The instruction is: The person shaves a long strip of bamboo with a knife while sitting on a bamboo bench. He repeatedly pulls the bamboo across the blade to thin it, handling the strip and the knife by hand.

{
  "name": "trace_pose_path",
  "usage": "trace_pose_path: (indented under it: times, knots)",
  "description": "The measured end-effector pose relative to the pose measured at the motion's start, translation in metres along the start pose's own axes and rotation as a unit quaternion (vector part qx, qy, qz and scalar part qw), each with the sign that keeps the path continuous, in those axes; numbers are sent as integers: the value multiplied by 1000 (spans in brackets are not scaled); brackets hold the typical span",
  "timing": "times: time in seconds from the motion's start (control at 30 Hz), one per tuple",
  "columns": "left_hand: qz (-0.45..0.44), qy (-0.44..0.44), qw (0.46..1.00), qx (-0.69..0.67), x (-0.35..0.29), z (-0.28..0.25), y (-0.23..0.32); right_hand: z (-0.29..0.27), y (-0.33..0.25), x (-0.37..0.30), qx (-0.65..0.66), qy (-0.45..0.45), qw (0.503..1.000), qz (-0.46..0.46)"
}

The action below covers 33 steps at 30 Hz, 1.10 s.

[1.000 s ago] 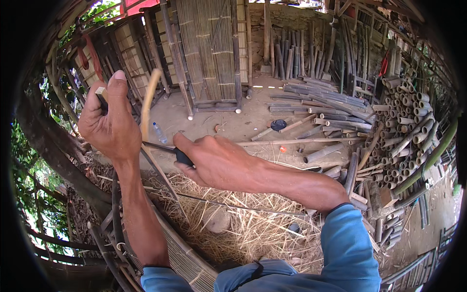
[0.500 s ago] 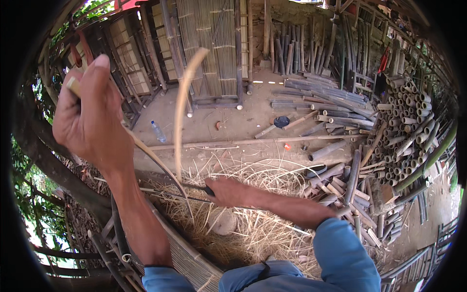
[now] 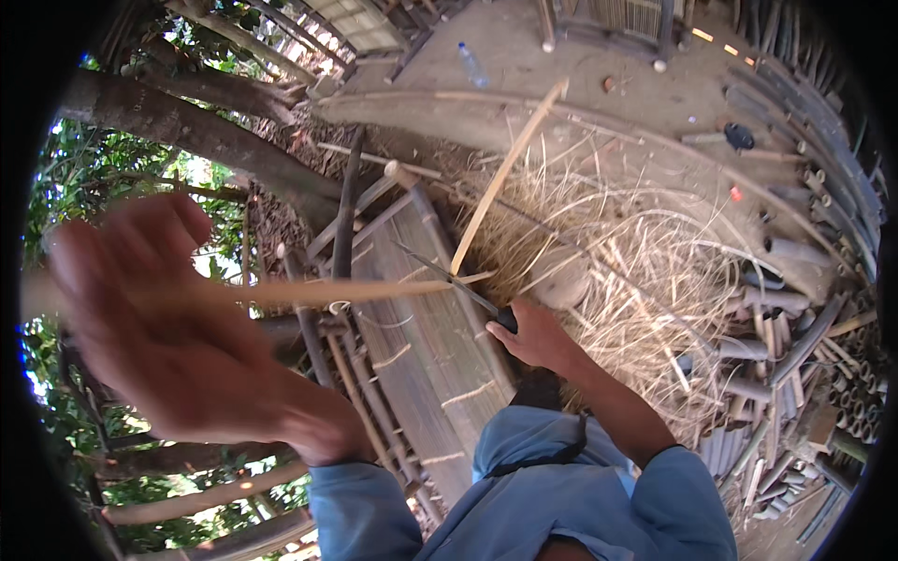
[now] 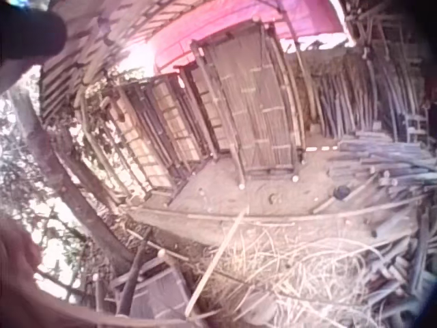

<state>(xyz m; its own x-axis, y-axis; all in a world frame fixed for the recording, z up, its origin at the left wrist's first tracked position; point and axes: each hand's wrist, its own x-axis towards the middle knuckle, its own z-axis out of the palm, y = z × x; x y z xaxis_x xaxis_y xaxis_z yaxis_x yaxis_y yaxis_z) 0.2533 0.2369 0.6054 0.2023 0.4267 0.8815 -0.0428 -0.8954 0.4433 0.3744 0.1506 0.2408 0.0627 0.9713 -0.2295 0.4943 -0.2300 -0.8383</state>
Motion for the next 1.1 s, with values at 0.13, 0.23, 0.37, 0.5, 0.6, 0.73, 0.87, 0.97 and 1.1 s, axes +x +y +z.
trace_pose_path:
  times: [0.13,0.23,0.37,0.5,0.6,0.73,0.87,0.97,1.1]
  knots:
    - [144,167,960,170,-73,-16,-20,23,0,-20,8,-6,999,-53]
    - [98,216,969,69,-79,-17,-17,13,-16,-27,1,-19,999,-40]
    - [112,215,968,69,-80,-31,-13,7,-66,-30,57,40,979,-190]
    - [122,257,957,58,-71,-27,-8,26,-63,-10,65,76,956,-277]
    - [122,245,960,56,-74,-23,-25,27,-18,23,-34,16,994,-98]
    - [128,263,954,71,-69,-46,-28,15,-77,-12,-65,43,981,-178]
    - [145,233,957,98,-65,-46,-35,46,-59,9,-88,89,954,-272]
    - [143,264,952,56,-61,-48,-36,85,60,64,-107,42,991,-67]
    - [88,60,993,-44,-59,-90,-34,136,101,92,-131,5,990,-49]
